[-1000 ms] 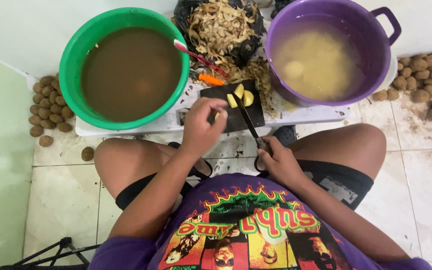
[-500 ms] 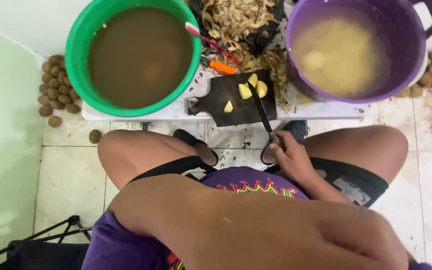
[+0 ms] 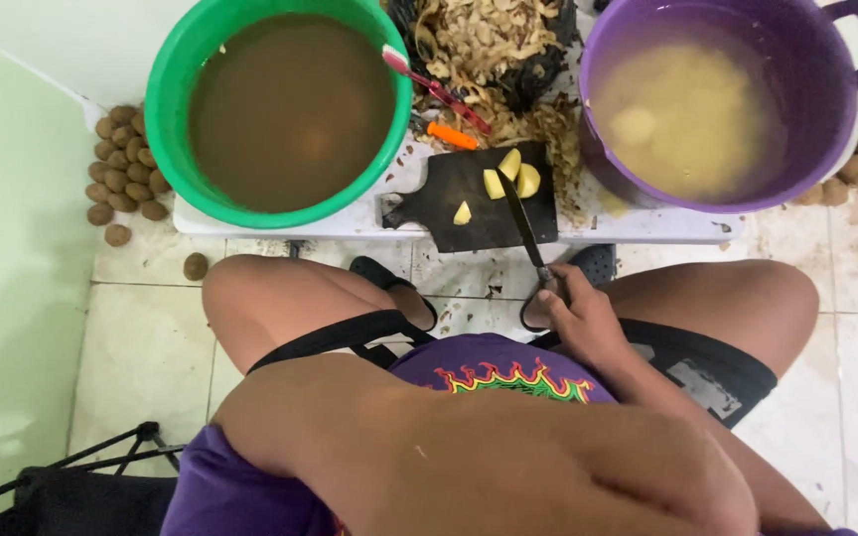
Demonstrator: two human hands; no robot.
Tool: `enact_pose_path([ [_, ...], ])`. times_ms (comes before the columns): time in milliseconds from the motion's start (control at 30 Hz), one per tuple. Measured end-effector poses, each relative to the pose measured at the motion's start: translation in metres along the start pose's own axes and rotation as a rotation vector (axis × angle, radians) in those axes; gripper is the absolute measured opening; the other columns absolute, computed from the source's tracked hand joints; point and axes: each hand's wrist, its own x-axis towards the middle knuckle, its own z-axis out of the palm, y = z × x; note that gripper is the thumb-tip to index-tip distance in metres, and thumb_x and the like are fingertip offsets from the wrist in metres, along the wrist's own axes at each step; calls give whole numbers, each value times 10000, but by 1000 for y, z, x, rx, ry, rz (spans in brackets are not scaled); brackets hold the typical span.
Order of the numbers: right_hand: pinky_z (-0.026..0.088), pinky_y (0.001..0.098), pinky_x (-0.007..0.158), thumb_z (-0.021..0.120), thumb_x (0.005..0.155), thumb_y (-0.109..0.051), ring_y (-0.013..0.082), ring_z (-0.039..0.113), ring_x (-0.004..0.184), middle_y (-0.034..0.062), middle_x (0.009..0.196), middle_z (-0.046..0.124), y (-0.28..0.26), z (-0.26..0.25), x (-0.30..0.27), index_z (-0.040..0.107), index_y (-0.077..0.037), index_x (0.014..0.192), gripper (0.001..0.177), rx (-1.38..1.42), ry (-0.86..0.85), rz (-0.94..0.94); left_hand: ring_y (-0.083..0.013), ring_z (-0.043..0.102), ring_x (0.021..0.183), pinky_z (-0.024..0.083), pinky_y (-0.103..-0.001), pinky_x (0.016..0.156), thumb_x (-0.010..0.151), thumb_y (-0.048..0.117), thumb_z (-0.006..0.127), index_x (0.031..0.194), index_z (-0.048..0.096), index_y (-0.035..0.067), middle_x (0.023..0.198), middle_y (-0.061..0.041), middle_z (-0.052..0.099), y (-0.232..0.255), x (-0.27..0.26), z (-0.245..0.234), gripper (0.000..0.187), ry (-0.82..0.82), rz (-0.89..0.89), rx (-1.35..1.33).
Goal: Slicing a peeled potato into rounds using a knife on a small cutting board.
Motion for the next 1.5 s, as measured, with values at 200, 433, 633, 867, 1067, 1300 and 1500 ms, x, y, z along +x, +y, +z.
enact_pose_path([
  [200,567,403,710,464,979,-329,251,627,1080,115,1409,520,13,-8,-2,532,-202,1231,291,-1106,62,-626,-290,603,870,538,-399,869,746,-131,622,1081,692,129,955,-34,653,-25,10,-5,430,-13,14,51],
  [433,501,586,771,602,970,-293,450,706,894,177,656,721,3,2,-4,589,-62,1364,457,9,20,-116,-219,682,856,575,-370,837,861,187,695,1088,734,205,845,50,688,-194,-43,2,231,190,-144,318],
  [633,557,540,753,587,979,-340,414,729,887,184,706,731,0,3,-1,572,-75,1405,502,-24,-20,-40,-333,693,951,554,-505,799,788,280,834,1167,668,110,973,-79,726,-276,-124,15,447,-43,-663,736],
  [867,566,613,844,587,982,-350,507,702,1028,307,970,746,-11,2,0,567,-81,1419,513,-29,-38,-8,-278,662,960,516,-470,789,860,256,735,1130,728,137,925,-52,713,-284,-126,13,295,15,-546,887],
  [1067,572,608,838,605,979,-348,493,718,1002,314,1022,743,-9,4,0,567,-82,1418,514,-22,-47,-4,-260,598,1052,457,-453,858,932,210,655,1212,756,154,1027,-43,683,-276,-118,-3,302,-108,-541,912],
  [1300,572,588,901,598,975,-342,488,684,1123,305,1148,728,-27,1,-3,551,-88,1438,530,-82,-119,32,-251,580,1073,430,-437,871,894,252,747,1099,756,138,1007,-36,669,-277,-117,-6,234,-170,-541,873],
  [1500,575,565,917,549,998,-365,461,683,1143,303,1171,712,-34,2,7,530,-102,1467,537,-159,-173,39,-262,647,994,496,-419,815,881,227,752,1008,701,125,933,-46,671,-290,-128,4,170,-42,-340,875],
])
